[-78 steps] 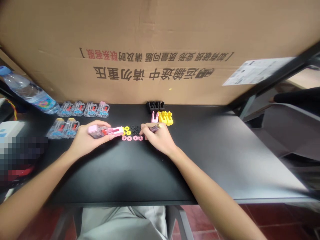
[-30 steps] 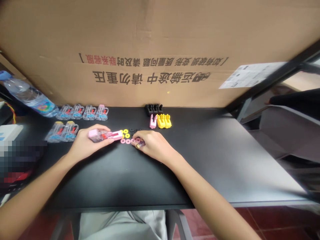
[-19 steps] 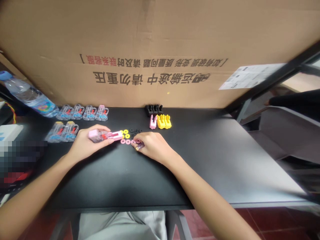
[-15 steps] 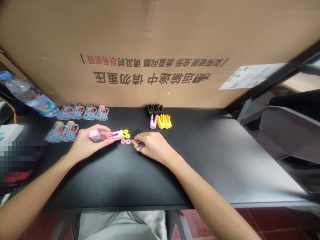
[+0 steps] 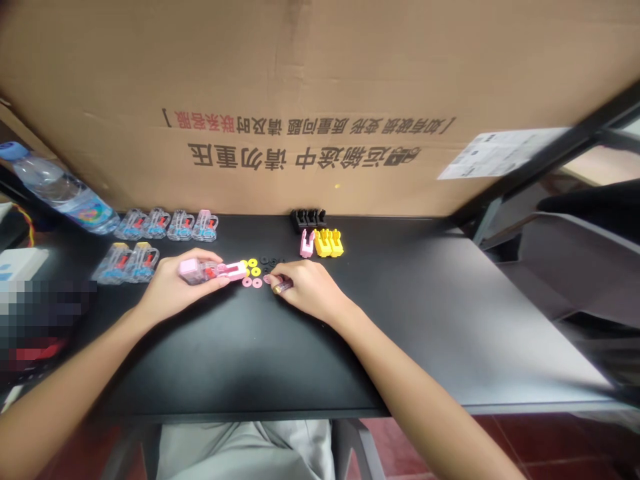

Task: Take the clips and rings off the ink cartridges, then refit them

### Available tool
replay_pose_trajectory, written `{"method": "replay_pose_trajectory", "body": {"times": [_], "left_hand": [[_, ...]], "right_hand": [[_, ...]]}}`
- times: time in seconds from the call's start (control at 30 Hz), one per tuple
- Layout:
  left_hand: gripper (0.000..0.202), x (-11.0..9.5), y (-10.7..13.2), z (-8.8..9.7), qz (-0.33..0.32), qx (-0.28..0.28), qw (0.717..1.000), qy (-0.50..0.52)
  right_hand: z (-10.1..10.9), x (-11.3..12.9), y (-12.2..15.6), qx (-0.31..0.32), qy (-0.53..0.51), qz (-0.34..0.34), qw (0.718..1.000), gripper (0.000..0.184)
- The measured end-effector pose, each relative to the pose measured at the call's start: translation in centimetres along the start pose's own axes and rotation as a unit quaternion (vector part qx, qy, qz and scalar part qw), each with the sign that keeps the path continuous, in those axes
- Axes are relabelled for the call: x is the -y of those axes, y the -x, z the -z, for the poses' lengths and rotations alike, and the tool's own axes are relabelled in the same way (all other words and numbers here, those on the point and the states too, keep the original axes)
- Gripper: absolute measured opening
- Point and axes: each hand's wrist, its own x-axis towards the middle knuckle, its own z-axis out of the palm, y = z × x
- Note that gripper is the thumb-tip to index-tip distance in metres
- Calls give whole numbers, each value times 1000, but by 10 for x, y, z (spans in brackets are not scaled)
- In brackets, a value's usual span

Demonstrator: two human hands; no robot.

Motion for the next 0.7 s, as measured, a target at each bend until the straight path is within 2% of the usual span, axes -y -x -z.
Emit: {"method": "replay_pose_trajectory", "body": {"times": [0.13,0.4,0.63,0.7], "left_hand": [[29,1,0,-1,3,-1,1000,0],[32,1,0,-1,3,-4,1000,8],[33,2,0,-1,22,2,1000,22],[37,5,0,-1,38,4,998,40]], "right_hand": [[3,-1,0,-14,1,-19,1000,21],[9,-5,-2,-53,3,-17,998,25],[6,-2,0,-19,-13,35,999,30],[5,1,1,-25,-26,39,999,32]]}}
